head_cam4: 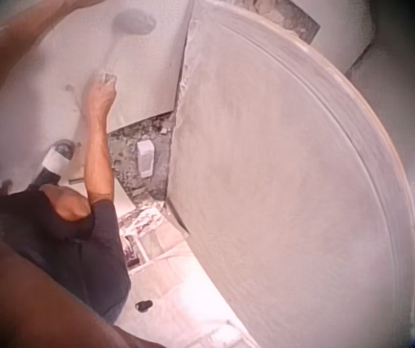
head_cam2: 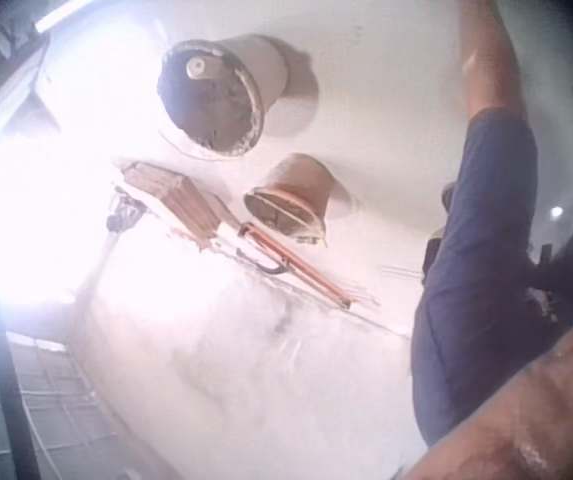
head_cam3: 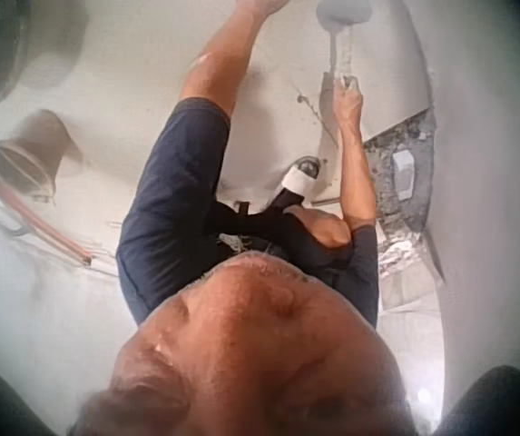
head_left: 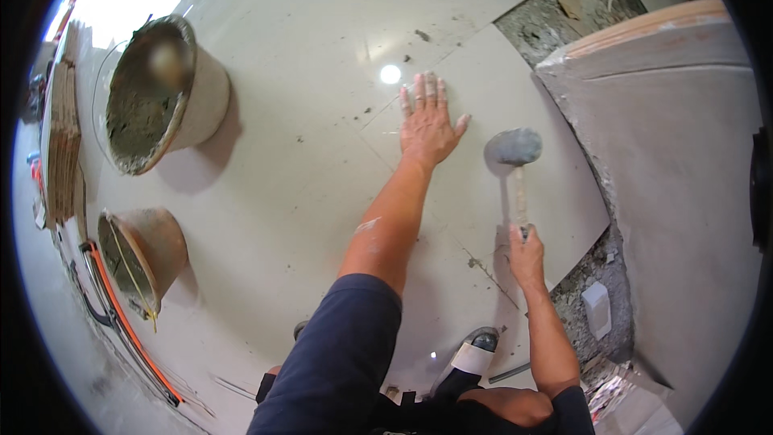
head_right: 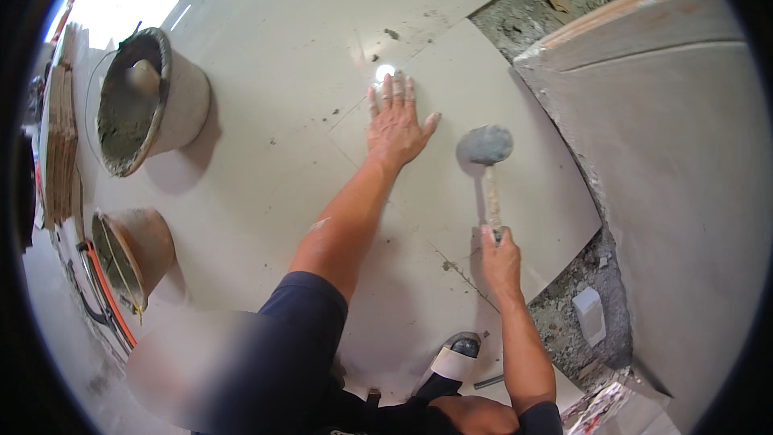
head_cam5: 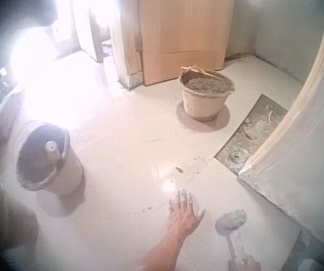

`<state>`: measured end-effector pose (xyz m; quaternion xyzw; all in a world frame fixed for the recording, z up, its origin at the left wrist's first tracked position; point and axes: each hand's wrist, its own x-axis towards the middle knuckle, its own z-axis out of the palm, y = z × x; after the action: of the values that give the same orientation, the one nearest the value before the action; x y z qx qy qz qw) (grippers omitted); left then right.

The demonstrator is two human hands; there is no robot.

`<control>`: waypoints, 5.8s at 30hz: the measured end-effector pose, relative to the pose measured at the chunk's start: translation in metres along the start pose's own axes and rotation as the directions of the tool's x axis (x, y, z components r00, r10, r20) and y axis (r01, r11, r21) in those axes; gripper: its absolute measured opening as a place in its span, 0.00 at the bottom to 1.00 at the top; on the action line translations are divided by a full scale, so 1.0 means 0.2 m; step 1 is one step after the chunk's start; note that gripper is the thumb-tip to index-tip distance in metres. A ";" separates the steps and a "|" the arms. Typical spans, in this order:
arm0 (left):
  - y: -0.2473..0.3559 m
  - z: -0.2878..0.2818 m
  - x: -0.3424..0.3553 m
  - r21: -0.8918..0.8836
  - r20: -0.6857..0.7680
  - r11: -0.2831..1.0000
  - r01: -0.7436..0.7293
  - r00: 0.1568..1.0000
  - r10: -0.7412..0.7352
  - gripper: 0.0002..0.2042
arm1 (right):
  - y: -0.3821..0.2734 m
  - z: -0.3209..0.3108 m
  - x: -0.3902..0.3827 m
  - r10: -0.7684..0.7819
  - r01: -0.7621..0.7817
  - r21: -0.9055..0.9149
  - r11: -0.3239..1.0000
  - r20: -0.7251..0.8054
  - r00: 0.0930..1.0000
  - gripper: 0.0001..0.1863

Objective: The person places a large white tile onto a cemented floor area, adjusts its position by hand, and uses a rubber mallet to tap the tile into place. They spread cement with a trowel and continue tapping the tile to ensure it is level and secure.

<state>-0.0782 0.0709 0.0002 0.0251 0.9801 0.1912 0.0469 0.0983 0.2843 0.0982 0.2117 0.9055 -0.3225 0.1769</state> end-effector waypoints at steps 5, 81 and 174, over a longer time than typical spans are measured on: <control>-0.01 -0.06 0.00 -0.136 0.043 0.991 0.000 0.999 0.006 0.41 | -0.06 -0.08 -0.04 -0.064 0.063 -0.153 0.986 -0.006 0.998 0.22; -2.09 -0.85 -0.97 0.250 0.319 0.571 0.782 0.491 -0.811 0.42 | -0.83 -0.14 0.03 0.326 -0.201 -0.650 0.733 0.077 0.942 0.23; 0.20 -0.03 -0.86 0.162 0.384 0.971 -0.176 0.918 0.102 0.40 | 0.56 -0.09 -0.36 -0.042 0.077 0.329 0.941 -0.113 0.993 0.20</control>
<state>0.0926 0.0932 0.0352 0.1350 0.9629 0.0897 0.2157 0.2110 0.3552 0.0864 0.2278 0.8519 -0.4644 0.0815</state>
